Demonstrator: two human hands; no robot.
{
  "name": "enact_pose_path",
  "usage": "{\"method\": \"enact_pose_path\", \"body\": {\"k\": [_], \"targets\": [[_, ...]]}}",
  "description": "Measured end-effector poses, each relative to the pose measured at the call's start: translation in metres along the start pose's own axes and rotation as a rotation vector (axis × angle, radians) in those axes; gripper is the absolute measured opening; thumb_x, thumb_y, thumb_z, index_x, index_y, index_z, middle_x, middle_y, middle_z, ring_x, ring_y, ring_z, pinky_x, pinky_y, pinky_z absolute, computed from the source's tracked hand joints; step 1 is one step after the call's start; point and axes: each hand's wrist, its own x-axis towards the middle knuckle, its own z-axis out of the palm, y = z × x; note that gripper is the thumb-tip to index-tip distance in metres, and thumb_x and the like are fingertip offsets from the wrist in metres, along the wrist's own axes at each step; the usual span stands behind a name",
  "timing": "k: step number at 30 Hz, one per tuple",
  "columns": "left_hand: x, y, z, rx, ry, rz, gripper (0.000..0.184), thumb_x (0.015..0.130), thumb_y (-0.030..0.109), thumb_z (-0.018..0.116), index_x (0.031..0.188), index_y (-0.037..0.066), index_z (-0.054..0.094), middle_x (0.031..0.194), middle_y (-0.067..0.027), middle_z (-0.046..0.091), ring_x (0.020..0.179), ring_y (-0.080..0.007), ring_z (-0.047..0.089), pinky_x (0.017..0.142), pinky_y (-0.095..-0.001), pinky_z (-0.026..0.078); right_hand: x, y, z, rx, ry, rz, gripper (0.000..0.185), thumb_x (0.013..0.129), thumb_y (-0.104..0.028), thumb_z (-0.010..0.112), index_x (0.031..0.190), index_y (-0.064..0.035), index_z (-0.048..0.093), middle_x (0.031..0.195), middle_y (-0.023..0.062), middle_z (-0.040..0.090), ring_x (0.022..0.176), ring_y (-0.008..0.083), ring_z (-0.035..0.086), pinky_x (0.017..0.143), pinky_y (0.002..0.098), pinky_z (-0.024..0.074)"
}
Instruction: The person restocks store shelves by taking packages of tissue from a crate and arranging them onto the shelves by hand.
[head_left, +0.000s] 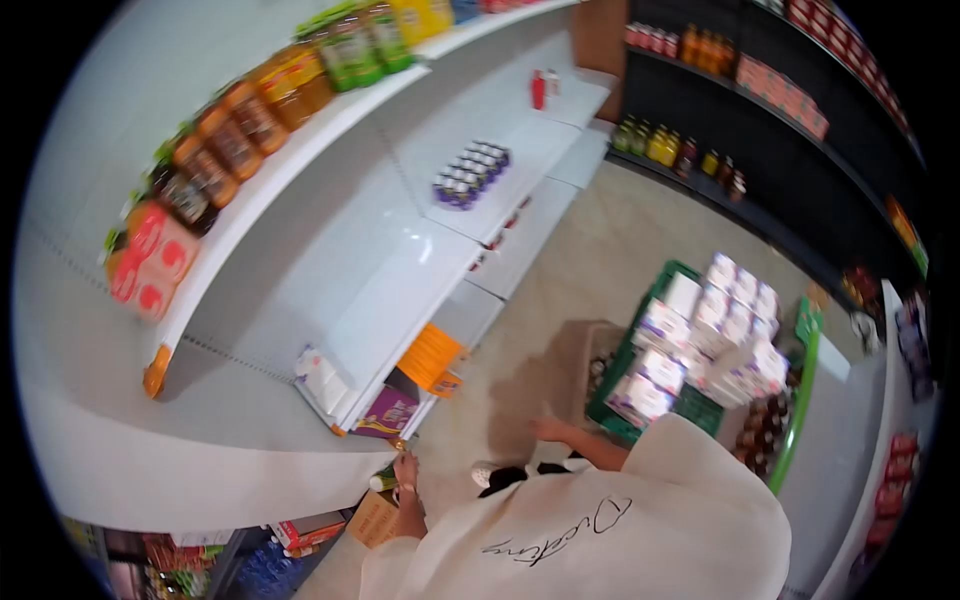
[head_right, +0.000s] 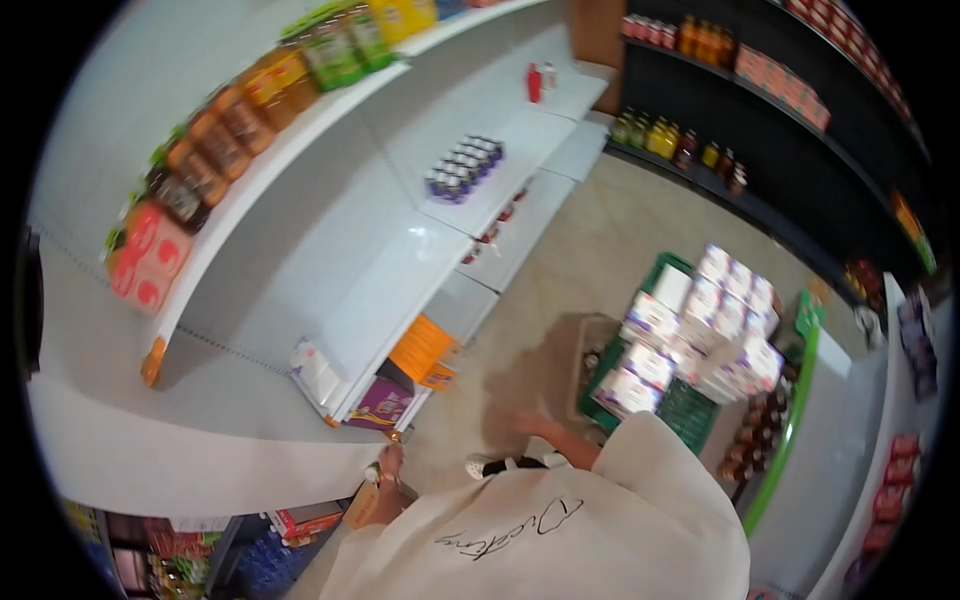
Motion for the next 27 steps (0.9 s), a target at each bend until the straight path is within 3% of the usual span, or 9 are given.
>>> {"method": "enact_pose_path", "body": {"k": [1, 5, 7, 9, 13, 15, 18, 19, 27], "targets": [[-0.003, 0.017, 0.031, -0.118, -0.019, 0.109, 0.028, 0.091, 0.032, 0.055, 0.090, 0.004, 0.058, 0.068, -0.0011, 0.058, 0.053, -0.0090, 0.051, 0.044, -0.0229, 0.037, -0.007, -0.017, -0.002, -0.007, -0.029, 0.010, 0.043, 0.091, -0.034, 0.053, 0.122, -0.0061, 0.058, 0.117, 0.0186, 0.062, 0.108, 0.0327, 0.059, 0.092, 0.0415, 0.0458], [-0.055, 0.049, 0.166, -0.120, -0.132, -0.085, 0.032, 0.093, 0.034, 0.053, 0.111, 0.009, 0.060, 0.088, -0.0044, 0.066, 0.066, -0.0108, 0.057, 0.052, -0.0237, 0.042, -0.086, -0.035, -0.042, 0.156, -0.173, 0.099, 0.043, 0.089, -0.036, 0.056, 0.121, -0.0076, 0.059, 0.114, 0.0152, 0.064, 0.102, 0.0246, 0.062, 0.088, 0.0362, 0.0475], [-0.090, 0.042, 0.241, -0.075, -0.382, -0.092, 0.035, 0.093, 0.033, 0.053, 0.119, 0.012, 0.059, 0.097, -0.0043, 0.067, 0.073, -0.0125, 0.059, 0.060, -0.0256, 0.045, -0.133, -0.028, -0.070, 0.227, -0.136, 0.148, 0.043, 0.089, -0.037, 0.057, 0.120, -0.0079, 0.060, 0.111, 0.0124, 0.066, 0.098, 0.0223, 0.062, 0.086, 0.0347, 0.0482], [-0.150, 0.056, 0.307, 0.145, -0.585, -0.162, 0.040, 0.093, 0.033, 0.054, 0.126, 0.011, 0.056, 0.113, -0.0082, 0.063, 0.099, -0.0168, 0.059, 0.083, -0.0292, 0.046, -0.175, 0.020, -0.093, 0.252, 0.000, 0.165, 0.044, 0.088, -0.038, 0.058, 0.120, -0.0072, 0.060, 0.107, 0.0103, 0.066, 0.094, 0.0214, 0.062, 0.082, 0.0334, 0.0495], [-0.203, 0.038, 0.403, 0.353, -0.625, 0.280, 0.042, 0.091, 0.021, 0.058, 0.127, 0.002, 0.052, 0.117, -0.0141, 0.062, 0.104, -0.0233, 0.060, 0.088, -0.0332, 0.047, -0.258, 0.070, -0.137, 0.619, 0.257, 0.427, 0.045, 0.085, -0.032, 0.057, 0.115, 0.0015, 0.061, 0.093, 0.0118, 0.068, 0.082, 0.0217, 0.063, 0.070, 0.0329, 0.0507], [-0.224, 0.040, 0.437, 0.345, -0.580, 0.464, 0.044, 0.089, 0.017, 0.060, 0.127, -0.002, 0.051, 0.120, -0.0169, 0.060, 0.107, -0.0259, 0.059, 0.091, -0.0345, 0.046, -0.290, 0.069, -0.159, 0.765, 0.355, 0.588, 0.057, 0.083, -0.031, 0.060, 0.130, 0.0009, 0.051, 0.110, 0.0175, 0.064, 0.093, 0.0249, 0.061, 0.078, 0.0358, 0.0504], [-0.250, 0.058, 0.471, 0.417, -0.528, 0.565, 0.048, 0.087, 0.016, 0.062, 0.128, -0.004, 0.049, 0.126, -0.0194, 0.056, 0.113, -0.0290, 0.056, 0.096, -0.0358, 0.044, -0.298, 0.077, -0.163, 0.715, 0.539, 0.651, 0.078, 0.083, -0.033, 0.064, 0.147, -0.0073, 0.027, 0.127, 0.0153, 0.053, 0.108, 0.0268, 0.054, 0.087, 0.0374, 0.0467], [-0.255, 0.066, 0.479, 0.475, -0.530, 0.574, 0.049, 0.086, 0.016, 0.062, 0.128, -0.005, 0.048, 0.127, -0.0197, 0.055, 0.113, -0.0290, 0.056, 0.095, -0.0355, 0.044, -0.306, 0.079, -0.168, 0.955, 0.431, 0.721, 0.094, 0.080, -0.034, 0.066, 0.152, -0.0113, 0.010, 0.144, 0.0164, 0.036, 0.123, 0.0325, 0.044, 0.096, 0.0443, 0.0418], [-0.237, 0.070, 0.499, 0.436, -0.744, 0.319, 0.048, 0.085, 0.024, 0.063, 0.120, -0.006, 0.051, 0.112, -0.0146, 0.060, 0.104, -0.0234, 0.056, 0.090, -0.0329, 0.043, -0.282, 0.104, -0.179, 1.140, 0.302, 0.510, 0.090, 0.082, -0.034, 0.063, 0.152, -0.0286, 0.007, 0.153, 0.0130, 0.021, 0.136, 0.0377, 0.028, 0.102, 0.0598, 0.0319]]}}
